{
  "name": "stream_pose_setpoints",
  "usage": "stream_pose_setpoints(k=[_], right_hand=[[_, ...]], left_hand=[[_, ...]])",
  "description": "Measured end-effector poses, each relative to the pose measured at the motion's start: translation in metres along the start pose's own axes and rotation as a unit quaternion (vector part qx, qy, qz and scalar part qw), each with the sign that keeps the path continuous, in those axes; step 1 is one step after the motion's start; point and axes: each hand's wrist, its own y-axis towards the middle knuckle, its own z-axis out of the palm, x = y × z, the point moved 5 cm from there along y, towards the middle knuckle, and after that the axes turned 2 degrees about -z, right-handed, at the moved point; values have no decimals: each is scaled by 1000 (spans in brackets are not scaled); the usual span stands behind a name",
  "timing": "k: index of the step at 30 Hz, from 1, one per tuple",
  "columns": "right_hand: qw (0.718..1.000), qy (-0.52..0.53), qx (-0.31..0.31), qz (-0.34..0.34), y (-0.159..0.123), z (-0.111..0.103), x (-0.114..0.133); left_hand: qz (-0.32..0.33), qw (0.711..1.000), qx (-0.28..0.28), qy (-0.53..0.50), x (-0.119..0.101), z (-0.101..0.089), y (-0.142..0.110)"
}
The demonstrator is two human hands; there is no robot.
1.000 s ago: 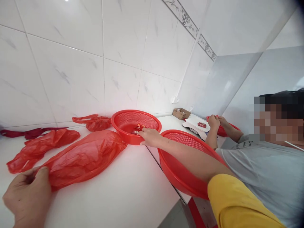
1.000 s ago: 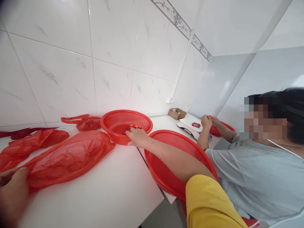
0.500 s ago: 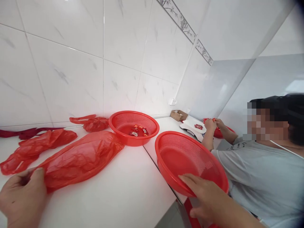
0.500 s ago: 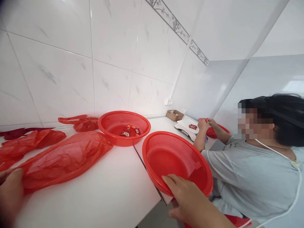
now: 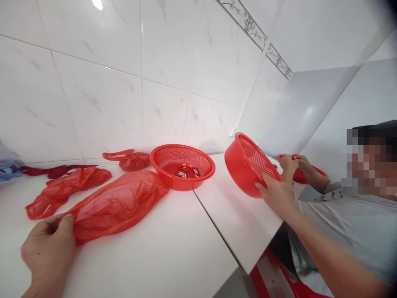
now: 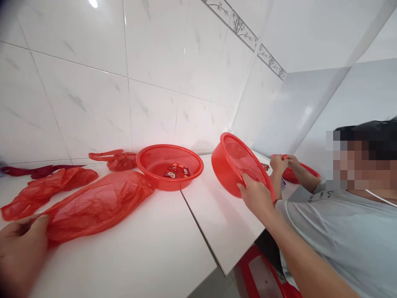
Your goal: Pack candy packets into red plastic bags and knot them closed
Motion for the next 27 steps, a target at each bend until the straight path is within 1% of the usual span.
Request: stream_pose_setpoints(k=[3,6,9,11,13,15,16,17,18,19,20,21,22,23,24,25,27], right_hand=[[1000,7,18,-10,65,29,17],[998,-13,50,-28,109,65,37],[997,-7,55,-53,134,96,54],[997,-2,48,-54,146,110,62],[999,-1,34,-39,158,117,71],[999,24,-5,-29,164,111,85],[998,47,-32,-40,164,104,95],[993,75,-60,-67,160,96,107],[984,106,-85,-114,152,87,122],[970,132,-91,-181,140,80,138],[951,155,-77,-255,125,75,155],[929,171,-48,-325,106,73,169],[906,175,-7,-385,86,73,179],[893,169,24,-418,68,75,185],[890,154,41,-428,51,76,185],[893,135,49,-426,37,77,182],[903,103,53,-413,15,74,167]], left_hand=[[-14,999,-16,49,-16,-5,-10],[-11,997,-6,73,-28,-7,-16],[-19,996,0,84,-31,-8,-17],[-18,996,4,91,-32,-7,-17],[-17,995,9,96,-34,-7,-17],[-17,995,12,93,-35,-6,-17],[-16,996,11,91,-35,-6,-17],[-15,996,10,89,-35,-6,-16],[-13,996,9,87,-34,-6,-16],[-11,996,8,85,-33,-6,-15],[-10,997,7,81,-31,-5,-14],[-10,997,7,76,-29,-5,-13],[-9,998,9,69,-27,-6,-13],[-8,998,10,61,-26,-6,-13],[-8,999,9,53,-25,-7,-13],[-9,999,8,46,-25,-8,-13],[-13,999,9,34,-24,-10,-14]])
